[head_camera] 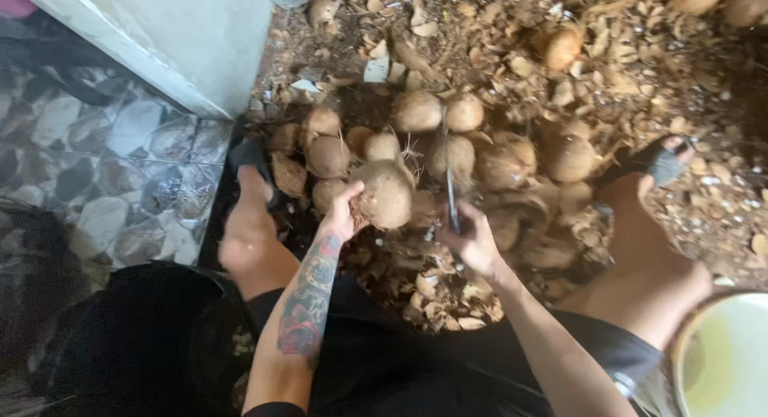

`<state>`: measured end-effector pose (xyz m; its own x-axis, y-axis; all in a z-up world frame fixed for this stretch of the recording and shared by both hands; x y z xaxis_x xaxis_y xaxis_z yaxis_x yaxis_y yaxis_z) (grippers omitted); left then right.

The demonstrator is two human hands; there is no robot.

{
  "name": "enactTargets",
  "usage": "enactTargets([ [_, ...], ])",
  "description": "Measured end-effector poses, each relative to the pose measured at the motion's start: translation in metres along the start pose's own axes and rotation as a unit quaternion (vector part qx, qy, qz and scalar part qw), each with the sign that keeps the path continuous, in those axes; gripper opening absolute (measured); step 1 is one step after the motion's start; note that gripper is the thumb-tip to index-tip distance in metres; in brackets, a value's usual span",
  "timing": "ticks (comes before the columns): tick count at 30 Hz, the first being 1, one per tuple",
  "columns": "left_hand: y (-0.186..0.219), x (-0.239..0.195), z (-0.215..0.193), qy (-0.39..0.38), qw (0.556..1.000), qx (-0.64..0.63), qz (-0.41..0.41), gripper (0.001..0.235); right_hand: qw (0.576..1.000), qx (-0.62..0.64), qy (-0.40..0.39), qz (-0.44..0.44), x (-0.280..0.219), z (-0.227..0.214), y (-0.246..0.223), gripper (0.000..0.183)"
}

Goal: The person sits on the floor and uses a curved blade to peel the husk off coconuts. They hold each coconut with one hand and strike it repeatedly with the blade to remove the outer layer, then place the peeled coconut into a bucket.

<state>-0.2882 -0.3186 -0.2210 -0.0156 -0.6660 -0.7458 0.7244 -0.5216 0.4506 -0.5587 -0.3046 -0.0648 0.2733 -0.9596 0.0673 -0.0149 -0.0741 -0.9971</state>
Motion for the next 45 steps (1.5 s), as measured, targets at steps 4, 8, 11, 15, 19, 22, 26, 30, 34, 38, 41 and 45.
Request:
enactTargets([
  [4, -0.003, -0.018, 0.044, -0.059, 0.997, 0.027, 0.048, 0.07, 0.981, 0.173, 0.091, 0.017, -0.016, -0.011, -0.035, 0.039],
  [8, -0.004, -0.066, 0.121, -0.126, 0.991, 0.022, 0.042, 0.078, 0.939, 0.272, 0.185, 0.103, -0.043, 0.0, -0.012, 0.039],
  [11, -0.003, -0.079, 0.157, -0.232, 0.948, 0.174, 0.132, 0.087, 0.887, 0.409, 0.186, 0.11, -0.058, 0.016, 0.071, 0.024],
  [15, -0.001, -0.092, 0.158, -0.215, 0.947, 0.171, 0.168, 0.086, 0.852, 0.487, 0.179, 0.075, -0.051, 0.0, 0.075, 0.027],
  [19, -0.005, -0.063, 0.14, -0.169, 0.948, 0.266, 0.039, 0.094, 0.904, 0.397, 0.131, 0.091, -0.041, -0.035, 0.082, 0.03],
  [22, -0.04, -0.056, 0.11, -0.102, 0.959, 0.261, -0.039, 0.102, 0.947, 0.29, 0.085, 0.109, -0.032, -0.033, 0.016, 0.035],
  [26, -0.079, -0.052, 0.069, -0.006, 0.991, -0.041, -0.125, 0.078, 0.973, 0.146, 0.045, 0.174, -0.032, -0.014, 0.015, 0.07],
  [30, -0.082, -0.053, 0.027, -0.02, 0.979, -0.18, -0.094, 0.066, 0.987, 0.033, 0.061, 0.142, -0.048, -0.002, 0.001, 0.075],
  [34, -0.04, -0.09, 0.063, -0.158, 0.94, -0.302, 0.015, 0.104, 0.985, 0.095, 0.076, 0.122, -0.082, 0.014, 0.036, 0.025],
  [38, -0.045, -0.042, 0.017, -0.044, 0.981, -0.187, -0.028, 0.075, 0.982, 0.112, 0.015, 0.153, -0.09, 0.037, 0.023, 0.021],
  [41, -0.052, -0.031, -0.018, -0.008, 0.99, -0.134, -0.048, 0.071, 0.985, 0.14, -0.02, 0.096, -0.096, 0.046, 0.004, 0.015],
  [45, -0.036, -0.032, -0.006, -0.047, 0.992, -0.113, -0.014, 0.064, 0.985, 0.137, -0.058, 0.082, -0.092, 0.053, -0.002, 0.014],
])
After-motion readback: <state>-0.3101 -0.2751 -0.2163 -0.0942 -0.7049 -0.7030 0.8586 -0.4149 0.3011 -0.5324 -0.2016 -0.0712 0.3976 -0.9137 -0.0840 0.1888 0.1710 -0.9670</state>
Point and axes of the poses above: each hand's wrist, its own x-axis towards the middle knuckle, its own z-axis out of the palm, y = z × x, the point moved 10 cm from there along x, towards the middle knuckle, and after that the axes turned 4 degrees about -z, right-handed, at the moved point
